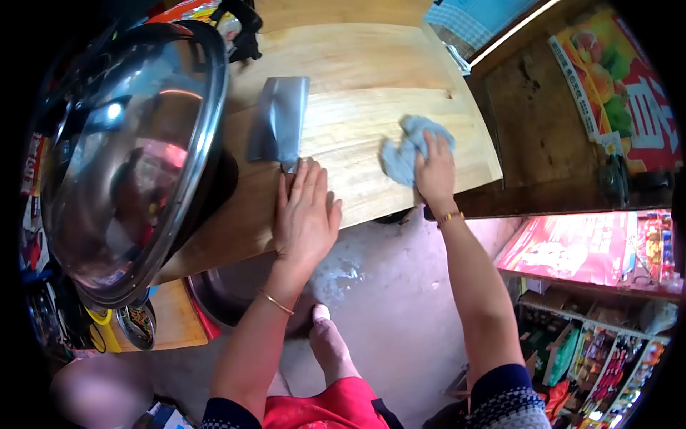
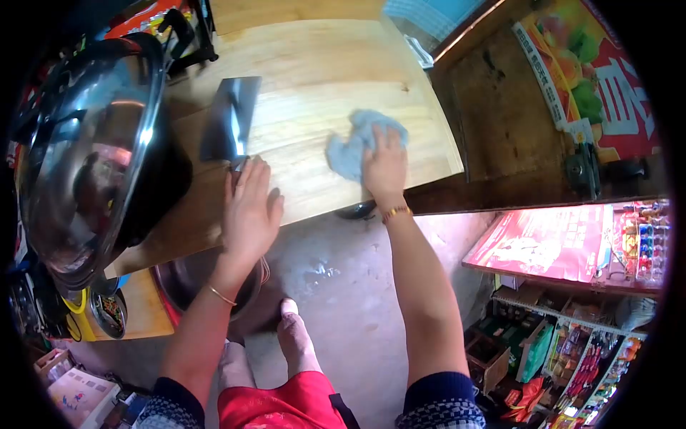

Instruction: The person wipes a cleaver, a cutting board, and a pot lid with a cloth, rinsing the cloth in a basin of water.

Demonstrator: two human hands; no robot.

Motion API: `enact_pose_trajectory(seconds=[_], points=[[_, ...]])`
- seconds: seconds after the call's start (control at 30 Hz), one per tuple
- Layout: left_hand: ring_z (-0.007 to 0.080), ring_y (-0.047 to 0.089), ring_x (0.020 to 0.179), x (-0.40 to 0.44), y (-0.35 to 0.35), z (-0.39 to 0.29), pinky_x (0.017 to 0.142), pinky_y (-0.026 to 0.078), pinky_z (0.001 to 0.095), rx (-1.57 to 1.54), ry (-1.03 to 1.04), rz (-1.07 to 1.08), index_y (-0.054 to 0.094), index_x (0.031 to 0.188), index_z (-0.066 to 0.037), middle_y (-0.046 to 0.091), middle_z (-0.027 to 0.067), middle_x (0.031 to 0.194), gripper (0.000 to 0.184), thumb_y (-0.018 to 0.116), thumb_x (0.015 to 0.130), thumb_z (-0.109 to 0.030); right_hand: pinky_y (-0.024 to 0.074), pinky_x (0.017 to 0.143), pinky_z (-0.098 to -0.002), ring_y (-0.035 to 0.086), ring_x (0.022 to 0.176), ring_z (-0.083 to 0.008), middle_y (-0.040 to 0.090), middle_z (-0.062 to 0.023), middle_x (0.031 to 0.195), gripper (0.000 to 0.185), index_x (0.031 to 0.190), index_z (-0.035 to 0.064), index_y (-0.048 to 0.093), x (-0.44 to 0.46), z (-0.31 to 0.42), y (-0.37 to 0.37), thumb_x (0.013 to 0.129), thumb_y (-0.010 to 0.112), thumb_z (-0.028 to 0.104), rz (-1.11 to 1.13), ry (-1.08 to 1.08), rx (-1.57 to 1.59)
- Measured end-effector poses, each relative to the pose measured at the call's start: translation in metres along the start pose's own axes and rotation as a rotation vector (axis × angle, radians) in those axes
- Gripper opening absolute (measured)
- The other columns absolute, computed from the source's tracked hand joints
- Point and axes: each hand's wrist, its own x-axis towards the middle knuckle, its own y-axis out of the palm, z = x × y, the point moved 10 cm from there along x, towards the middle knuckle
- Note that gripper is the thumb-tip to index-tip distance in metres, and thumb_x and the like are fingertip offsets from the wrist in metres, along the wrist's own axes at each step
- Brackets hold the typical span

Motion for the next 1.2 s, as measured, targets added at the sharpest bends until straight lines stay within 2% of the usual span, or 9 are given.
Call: enact_pose_trajectory(seconds=[0.3,0.37,0.43,0.5,0.57,0.63,0.77,0.9,1.2], points=[[0.0344,0.046,0.122,-0.094,-0.039,0.005,0.103,0.037,0.0429,-0.667,0.065,-0.159,0.052,0.123,0.0,0.051,0.018,0.129,0.04,0.058,0.084,-0.007,0.0307,0.106,-0.0419,0.043,0.124,-0.037,0.045,-0.0273,0.131,0.044,0.133,0.0014,0.043,-0.132,0.022,-0.019,0.091,0.053,0.01,-0.023,0.081,0.078],[0.0328,0.046,0.123,-0.152,-0.031,0.006,0.102,0.038,0.0426,-0.736,0.013,-0.046,0.051,0.123,0.001,0.051,0.0174,0.129,0.04,0.057,0.084,-0.008,0.0312,0.106,-0.0396,0.045,0.123,-0.0353,0.047,-0.0263,0.13,0.042,0.134,-0.0012,0.041,-0.179,0.036,-0.003,0.097,0.047,0.018,0.104,0.32,0.574],[0.0342,0.048,0.121,-0.213,-0.029,0.025,0.102,0.038,0.0418,-0.79,-0.113,0.016,0.052,0.122,0.001,0.051,0.019,0.127,0.038,0.056,0.085,-0.006,0.0322,0.104,-0.0371,0.046,0.121,-0.0335,0.047,-0.0249,0.13,0.044,0.134,-0.0024,0.04,-0.244,0.057,0.032,0.1,0.042,0.025,0.191,0.365,0.412],[0.0339,0.047,0.121,-0.27,-0.034,0.057,0.102,0.038,0.0419,-0.757,-0.277,0.027,0.051,0.123,0.001,0.051,0.0184,0.128,0.039,0.057,0.086,-0.009,0.0317,0.105,-0.0366,0.046,0.122,-0.0332,0.046,-0.0239,0.131,0.044,0.134,-0.0016,0.041,-0.283,0.13,0.059,0.1,0.041,0.026,0.449,0.386,0.733],[0.0352,0.046,0.122,-0.309,-0.047,0.101,0.101,0.038,0.0416,-0.716,-0.467,0.014,0.049,0.125,0.0,0.049,0.0191,0.13,0.04,0.056,0.088,-0.014,0.0305,0.107,-0.0374,0.043,0.126,-0.0348,0.043,-0.0237,0.135,0.043,0.132,-0.0017,0.043,-0.305,0.197,0.09,0.098,0.043,0.024,0.551,0.292,0.827],[0.0368,0.046,0.121,-0.33,-0.06,0.144,0.101,0.038,0.0418,-0.665,-0.599,-0.022,0.047,0.128,0.001,0.049,0.02,0.131,0.041,0.055,0.09,-0.013,0.0287,0.108,-0.0404,0.037,0.13,-0.0372,0.041,-0.0225,0.138,0.045,0.132,-0.0019,0.044,-0.292,0.291,0.091,0.095,0.049,0.023,0.55,-0.171,0.589],[0.0393,0.046,0.12,-0.356,-0.042,0.222,0.1,0.039,0.0424,-0.581,-0.668,-0.177,0.042,0.131,0.003,0.047,0.0224,0.132,0.046,0.054,0.089,-0.014,0.0196,0.105,-0.0625,0.021,0.139,-0.0363,0.027,-0.0162,0.149,0.067,0.141,0.0121,0.036,-0.326,0.365,0.177,0.085,0.062,0.039,0.751,-0.653,0.022],[0.0391,0.039,0.127,-0.374,0.01,0.269,0.105,0.034,0.044,-0.371,-0.782,-0.184,0.039,0.134,0.002,0.043,0.0217,0.136,0.052,0.055,0.086,-0.011,0.0155,0.102,-0.0691,0.016,0.141,-0.0381,0.017,-0.0173,0.152,0.077,0.147,0.0202,0.024,-0.325,0.331,0.28,0.085,0.06,0.047,0.773,-0.371,0.066],[0.0314,0.025,0.138,-0.382,0.126,0.33,0.112,0.016,0.0509,-0.063,-0.951,-0.017,0.044,0.134,-0.003,0.032,0.0151,0.146,0.048,0.046,0.089,-0.019,0.0122,0.105,-0.0673,0.013,0.142,-0.0366,0.017,-0.0179,0.152,0.072,0.146,0.0121,0.026,-0.36,0.372,0.359,0.089,0.05,0.047,0.795,-0.474,-0.05]])
